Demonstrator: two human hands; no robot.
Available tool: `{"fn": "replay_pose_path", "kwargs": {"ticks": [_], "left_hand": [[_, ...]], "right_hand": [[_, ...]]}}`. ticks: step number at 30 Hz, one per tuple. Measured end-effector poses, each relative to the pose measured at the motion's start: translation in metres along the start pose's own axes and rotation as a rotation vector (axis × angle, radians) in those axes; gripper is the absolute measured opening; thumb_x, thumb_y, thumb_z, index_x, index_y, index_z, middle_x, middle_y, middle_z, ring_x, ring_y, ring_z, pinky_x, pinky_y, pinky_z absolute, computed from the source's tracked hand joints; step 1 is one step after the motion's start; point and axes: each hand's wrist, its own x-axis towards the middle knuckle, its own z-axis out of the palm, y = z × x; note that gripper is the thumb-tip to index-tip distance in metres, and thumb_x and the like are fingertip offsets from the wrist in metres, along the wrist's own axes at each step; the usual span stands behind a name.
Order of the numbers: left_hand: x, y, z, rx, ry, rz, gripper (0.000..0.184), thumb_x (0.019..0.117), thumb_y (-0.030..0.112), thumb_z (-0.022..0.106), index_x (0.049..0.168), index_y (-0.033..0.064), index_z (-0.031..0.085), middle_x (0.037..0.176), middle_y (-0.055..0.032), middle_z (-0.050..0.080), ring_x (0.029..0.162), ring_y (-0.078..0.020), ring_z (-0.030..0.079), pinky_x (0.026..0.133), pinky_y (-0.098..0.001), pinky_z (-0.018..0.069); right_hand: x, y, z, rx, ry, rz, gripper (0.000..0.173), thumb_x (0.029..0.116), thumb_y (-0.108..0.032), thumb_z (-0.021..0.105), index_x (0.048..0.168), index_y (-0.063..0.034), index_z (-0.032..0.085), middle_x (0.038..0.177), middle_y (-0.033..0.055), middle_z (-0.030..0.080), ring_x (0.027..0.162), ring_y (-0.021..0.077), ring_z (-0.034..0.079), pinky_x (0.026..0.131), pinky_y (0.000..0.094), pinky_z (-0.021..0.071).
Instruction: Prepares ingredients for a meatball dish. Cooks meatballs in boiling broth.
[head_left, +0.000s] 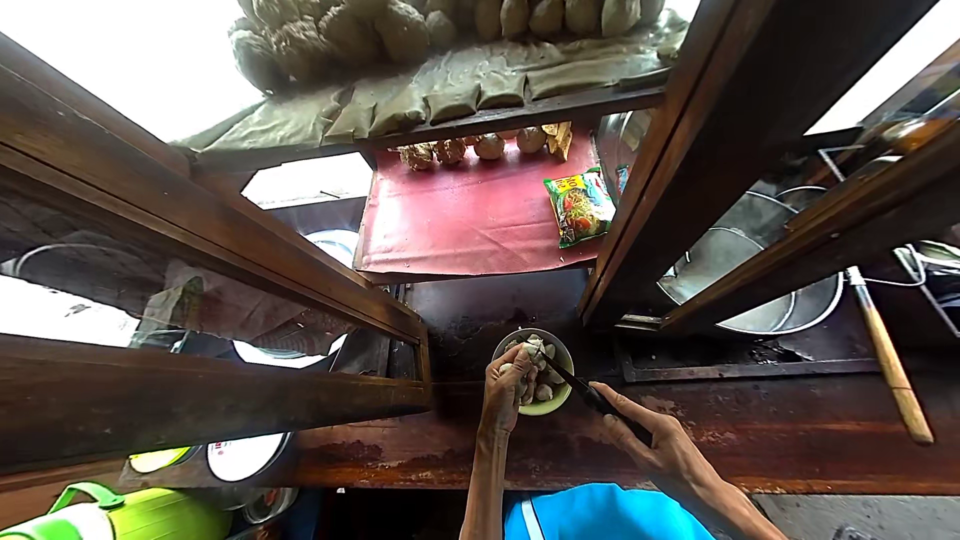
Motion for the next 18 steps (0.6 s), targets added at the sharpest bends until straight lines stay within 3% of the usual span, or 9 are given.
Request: {"fn": "replay_pose_path", "kwargs": {"ticks": [3,5,6,7,8,9,11,14,18], "left_hand": [[0.003,-0.001,-0.004,0.041,0.046,0.002,0.028,0.1048,0.01,0.045,0.112,-0.0029,0.068,0.066,-0.0007,0.06,0.046,-0.0026,0.049,0.042,-0.0162,0.0409],[0.007,-0.007,-0.012,0.228,0.111,0.058,0.025,0.1048,0.01,0.05,0.114,-0.0042,0.069,0.068,-0.0009,0.061,0.048,-0.0026,0.049,0.043,-0.0171,0.0419],[0.009,-0.01,-0.016,0.416,0.14,0.103,0.024,0.1034,0.012,0.055,0.115,-0.0032,0.07,0.075,-0.0019,0.066,0.055,-0.0031,0.055,0.051,-0.0184,0.0467],[0.011,-0.014,-0.02,0.645,0.146,0.135,0.025,0.1019,0.016,0.059,0.116,-0.0004,0.072,0.091,-0.0048,0.073,0.074,-0.0059,0.066,0.069,-0.0232,0.0547],[0.011,-0.017,-0.022,0.855,0.131,0.153,0.029,0.101,0.02,0.06,0.118,0.0006,0.073,0.107,-0.0107,0.075,0.095,-0.0149,0.071,0.089,-0.0345,0.0563],[0.01,-0.02,-0.02,1.025,0.11,0.166,0.033,0.1008,0.024,0.06,0.121,0.0011,0.073,0.115,-0.0157,0.073,0.106,-0.0243,0.07,0.097,-0.0447,0.054],[0.009,-0.025,-0.013,1.273,0.067,0.202,0.035,0.1003,0.027,0.06,0.124,0.0035,0.072,0.116,-0.0193,0.071,0.106,-0.0337,0.07,0.093,-0.0526,0.0546],[0.009,-0.035,-0.005,1.466,0.034,0.342,0.038,0.0979,0.026,0.064,0.125,0.0001,0.07,0.114,-0.0219,0.071,0.099,-0.0395,0.071,0.085,-0.0529,0.0575],[0.01,-0.039,-0.004,1.405,0.057,0.37,0.041,0.0948,0.03,0.069,0.118,-0.0033,0.07,0.108,-0.0206,0.072,0.095,-0.0373,0.072,0.082,-0.0524,0.0579]], "right_hand": [[-0.009,0.001,-0.011,0.033,-0.055,0.09,0.045,0.1029,-0.029,0.052,0.147,-0.0234,0.059,0.092,-0.0024,0.072,0.066,-0.0005,0.059,0.064,0.0207,0.0518],[-0.016,0.007,-0.019,0.077,-0.066,0.148,0.045,0.1024,-0.027,0.052,0.146,-0.0207,0.06,0.093,-0.002,0.072,0.066,0.0004,0.06,0.064,0.0212,0.0525],[-0.019,0.011,-0.023,0.091,-0.049,0.166,0.045,0.1024,-0.026,0.052,0.146,-0.0187,0.059,0.093,-0.0018,0.072,0.066,0.0006,0.06,0.064,0.0211,0.053],[-0.022,0.015,-0.025,0.097,-0.022,0.186,0.045,0.102,-0.026,0.052,0.146,-0.0177,0.059,0.091,-0.0022,0.072,0.065,0.0009,0.06,0.062,0.0209,0.0531],[-0.024,0.019,-0.026,0.099,0.002,0.203,0.045,0.1017,-0.026,0.052,0.146,-0.0171,0.059,0.088,-0.0028,0.071,0.063,0.0008,0.059,0.061,0.0203,0.0524],[-0.024,0.021,-0.027,0.103,0.017,0.218,0.046,0.1017,-0.026,0.052,0.146,-0.0167,0.059,0.087,-0.0032,0.07,0.062,0.0006,0.058,0.06,0.0196,0.0515],[-0.024,0.024,-0.026,0.105,0.04,0.223,0.046,0.1015,-0.026,0.052,0.146,-0.0161,0.059,0.085,-0.0036,0.069,0.061,0.0008,0.058,0.059,0.0197,0.051],[-0.023,0.027,-0.022,0.103,0.059,0.215,0.046,0.1017,-0.027,0.051,0.146,-0.0153,0.059,0.086,-0.0032,0.07,0.062,0.0011,0.058,0.059,0.0197,0.0511],[-0.021,0.028,-0.019,0.089,0.064,0.23,0.047,0.1017,-0.027,0.052,0.147,-0.0165,0.058,0.091,-0.002,0.071,0.064,0.001,0.059,0.062,0.0207,0.0519]]}}
